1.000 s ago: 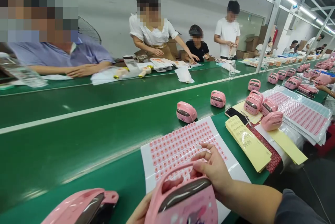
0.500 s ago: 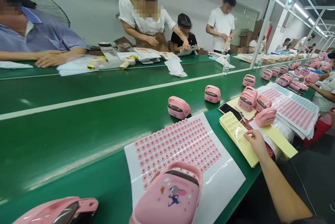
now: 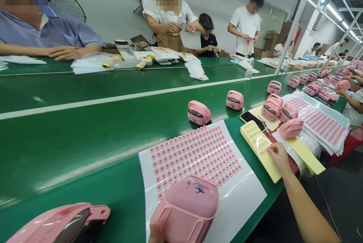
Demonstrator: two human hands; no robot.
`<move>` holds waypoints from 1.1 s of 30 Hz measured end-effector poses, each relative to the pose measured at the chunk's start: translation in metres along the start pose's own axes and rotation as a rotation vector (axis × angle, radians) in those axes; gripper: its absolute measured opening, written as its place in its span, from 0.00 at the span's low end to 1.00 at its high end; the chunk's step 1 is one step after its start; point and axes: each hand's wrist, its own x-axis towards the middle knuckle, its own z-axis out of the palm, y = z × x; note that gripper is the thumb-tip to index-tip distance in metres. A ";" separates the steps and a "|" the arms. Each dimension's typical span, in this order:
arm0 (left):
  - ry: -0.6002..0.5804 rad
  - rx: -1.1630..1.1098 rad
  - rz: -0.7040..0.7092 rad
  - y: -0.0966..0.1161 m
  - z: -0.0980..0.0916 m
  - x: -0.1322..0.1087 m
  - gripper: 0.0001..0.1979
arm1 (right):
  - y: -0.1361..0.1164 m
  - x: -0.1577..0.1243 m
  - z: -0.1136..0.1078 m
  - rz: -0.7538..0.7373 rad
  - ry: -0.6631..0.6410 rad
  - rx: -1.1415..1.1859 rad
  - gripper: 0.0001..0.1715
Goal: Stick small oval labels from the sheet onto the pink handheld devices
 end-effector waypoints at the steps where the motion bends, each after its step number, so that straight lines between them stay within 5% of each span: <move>1: 0.042 0.011 0.001 0.000 -0.001 0.002 0.41 | 0.000 0.000 -0.002 0.001 -0.009 0.030 0.13; 4: 0.070 0.010 -0.038 0.003 -0.003 0.008 0.37 | -0.005 -0.002 -0.008 0.020 -0.045 0.133 0.19; 8: -0.050 0.062 0.020 0.005 -0.002 0.008 0.34 | -0.032 -0.018 -0.001 0.024 -0.154 0.272 0.23; 14: -0.082 0.198 0.090 0.005 0.004 0.009 0.37 | -0.115 -0.067 0.048 0.005 -0.804 0.457 0.15; 16: -0.082 0.198 0.091 0.007 0.004 0.009 0.37 | -0.133 -0.077 0.063 0.005 -0.917 0.430 0.12; 21: -0.075 0.169 0.122 0.009 0.000 0.006 0.34 | -0.142 -0.083 0.085 0.070 -0.969 0.341 0.07; 33: -0.057 0.148 0.123 0.006 -0.004 0.009 0.33 | -0.133 -0.091 0.092 0.018 -0.882 0.376 0.06</move>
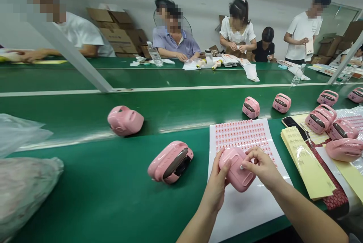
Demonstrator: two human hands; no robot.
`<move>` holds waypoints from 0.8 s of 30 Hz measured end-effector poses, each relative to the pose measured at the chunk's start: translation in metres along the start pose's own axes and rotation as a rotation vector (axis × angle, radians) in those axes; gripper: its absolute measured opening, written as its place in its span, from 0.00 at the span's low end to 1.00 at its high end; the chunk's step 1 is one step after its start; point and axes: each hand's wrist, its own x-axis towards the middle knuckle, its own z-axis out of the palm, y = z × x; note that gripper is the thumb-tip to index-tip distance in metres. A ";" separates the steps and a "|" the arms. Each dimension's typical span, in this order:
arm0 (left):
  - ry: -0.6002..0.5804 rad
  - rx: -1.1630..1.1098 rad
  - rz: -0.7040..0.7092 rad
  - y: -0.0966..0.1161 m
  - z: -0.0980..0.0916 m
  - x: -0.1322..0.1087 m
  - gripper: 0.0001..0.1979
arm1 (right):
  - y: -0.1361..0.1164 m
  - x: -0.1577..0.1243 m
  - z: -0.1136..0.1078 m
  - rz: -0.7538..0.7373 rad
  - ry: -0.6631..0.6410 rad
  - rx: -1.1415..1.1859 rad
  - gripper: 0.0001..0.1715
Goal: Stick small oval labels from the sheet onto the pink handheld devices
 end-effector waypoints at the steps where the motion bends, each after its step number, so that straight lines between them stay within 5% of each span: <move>1: 0.001 0.000 0.002 0.000 0.000 0.000 0.33 | 0.001 0.000 0.001 -0.026 0.015 -0.021 0.06; 8: 0.020 -0.013 0.014 0.002 0.000 -0.002 0.33 | 0.009 -0.005 0.009 -0.257 0.104 -0.212 0.04; 12: 0.054 -0.050 0.019 0.002 0.000 -0.001 0.31 | 0.016 -0.014 0.014 -0.626 0.205 -0.376 0.04; 15: 0.064 -0.160 0.062 0.001 -0.005 0.003 0.29 | 0.019 0.006 0.005 -0.809 0.249 -0.434 0.04; 19: 0.055 -0.360 -0.002 -0.004 -0.024 0.003 0.30 | 0.024 0.084 -0.023 -0.563 0.406 -0.580 0.14; 24: -0.228 -0.540 0.052 -0.028 -0.052 -0.011 0.37 | 0.043 0.157 -0.036 -0.462 0.317 -0.622 0.20</move>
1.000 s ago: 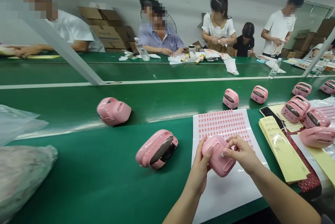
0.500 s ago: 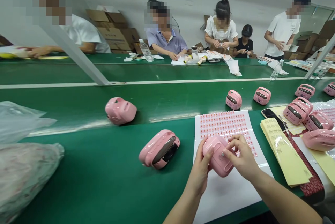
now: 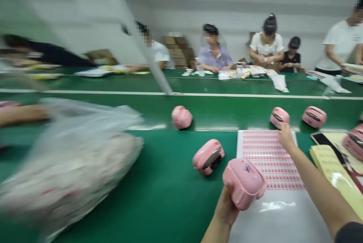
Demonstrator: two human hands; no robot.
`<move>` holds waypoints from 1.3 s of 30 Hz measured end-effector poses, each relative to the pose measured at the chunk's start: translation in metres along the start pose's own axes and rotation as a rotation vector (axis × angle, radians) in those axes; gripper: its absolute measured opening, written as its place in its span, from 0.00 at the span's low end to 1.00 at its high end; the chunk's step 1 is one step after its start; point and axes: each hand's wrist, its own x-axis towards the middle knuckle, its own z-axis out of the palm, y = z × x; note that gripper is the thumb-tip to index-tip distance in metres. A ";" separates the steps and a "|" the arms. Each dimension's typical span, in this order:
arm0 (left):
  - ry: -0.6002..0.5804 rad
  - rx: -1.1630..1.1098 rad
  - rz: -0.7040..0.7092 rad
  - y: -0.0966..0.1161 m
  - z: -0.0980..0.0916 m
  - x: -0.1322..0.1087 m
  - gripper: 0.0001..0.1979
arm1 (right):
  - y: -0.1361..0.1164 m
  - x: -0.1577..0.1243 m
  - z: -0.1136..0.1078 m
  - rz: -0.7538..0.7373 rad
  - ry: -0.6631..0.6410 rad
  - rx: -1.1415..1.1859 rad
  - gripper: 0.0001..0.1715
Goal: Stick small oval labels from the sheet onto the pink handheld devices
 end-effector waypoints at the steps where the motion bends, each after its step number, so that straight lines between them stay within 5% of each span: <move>1: -0.041 -0.005 0.026 -0.003 -0.005 -0.003 0.38 | 0.004 0.002 0.005 -0.005 -0.024 0.000 0.20; 5: -0.093 -0.043 0.188 -0.004 -0.009 -0.006 0.38 | 0.022 0.002 0.012 -0.030 -0.085 -0.007 0.18; 10: -0.113 -0.298 0.174 0.014 0.007 -0.010 0.27 | 0.031 0.000 0.005 -0.027 -0.050 -0.009 0.18; 15: -0.033 -0.402 0.188 0.020 0.009 -0.007 0.30 | -0.028 -0.024 -0.010 0.267 -0.020 0.309 0.24; 20: -0.114 -0.397 0.213 0.019 0.010 0.003 0.35 | -0.116 -0.079 -0.017 0.350 -0.204 0.922 0.26; 23: -0.132 -0.366 0.225 0.020 0.012 0.005 0.32 | -0.144 -0.103 -0.013 0.381 -0.338 1.078 0.27; 39: -0.162 -0.321 0.215 0.021 0.016 0.002 0.23 | -0.153 -0.116 -0.009 0.311 -0.392 1.111 0.25</move>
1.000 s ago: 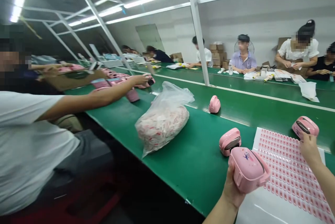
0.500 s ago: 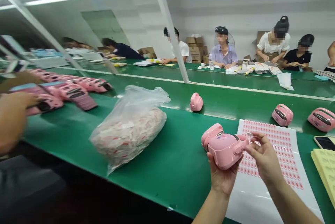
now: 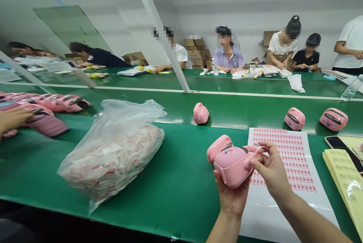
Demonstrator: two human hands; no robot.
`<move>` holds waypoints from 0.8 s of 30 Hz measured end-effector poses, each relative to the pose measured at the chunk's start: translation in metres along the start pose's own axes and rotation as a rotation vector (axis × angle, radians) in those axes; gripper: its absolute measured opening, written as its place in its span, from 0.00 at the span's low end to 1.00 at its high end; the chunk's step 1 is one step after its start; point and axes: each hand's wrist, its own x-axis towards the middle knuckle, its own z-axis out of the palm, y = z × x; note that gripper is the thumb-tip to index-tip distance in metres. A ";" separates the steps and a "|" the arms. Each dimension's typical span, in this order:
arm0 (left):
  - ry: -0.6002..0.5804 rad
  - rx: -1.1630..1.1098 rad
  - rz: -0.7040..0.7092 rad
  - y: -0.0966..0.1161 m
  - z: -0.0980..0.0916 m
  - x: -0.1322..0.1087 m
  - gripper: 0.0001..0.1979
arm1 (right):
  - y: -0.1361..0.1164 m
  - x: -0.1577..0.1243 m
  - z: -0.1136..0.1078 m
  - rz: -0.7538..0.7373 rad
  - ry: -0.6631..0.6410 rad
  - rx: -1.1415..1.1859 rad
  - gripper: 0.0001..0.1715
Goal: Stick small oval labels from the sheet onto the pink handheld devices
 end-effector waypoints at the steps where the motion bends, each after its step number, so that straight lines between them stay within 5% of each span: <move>1: -0.005 -0.006 0.000 0.000 0.001 0.000 0.23 | 0.001 -0.001 0.002 -0.011 0.001 0.004 0.25; 9: -0.084 -0.027 -0.040 -0.001 0.002 -0.001 0.23 | 0.017 -0.008 0.018 -0.279 0.178 -0.153 0.24; 13: -0.064 -0.039 -0.052 0.000 0.000 -0.003 0.27 | 0.026 -0.010 0.015 -0.600 0.245 -0.418 0.20; 17: -0.066 -0.018 -0.077 0.003 0.000 -0.005 0.32 | 0.028 -0.011 0.003 -0.900 0.121 -0.621 0.25; 20: -0.068 0.022 -0.062 0.004 0.001 -0.004 0.32 | 0.025 -0.010 -0.004 -0.880 0.039 -0.644 0.32; 24: -0.051 0.020 -0.077 0.003 0.001 -0.002 0.29 | 0.018 -0.006 0.001 -0.603 0.110 -0.524 0.31</move>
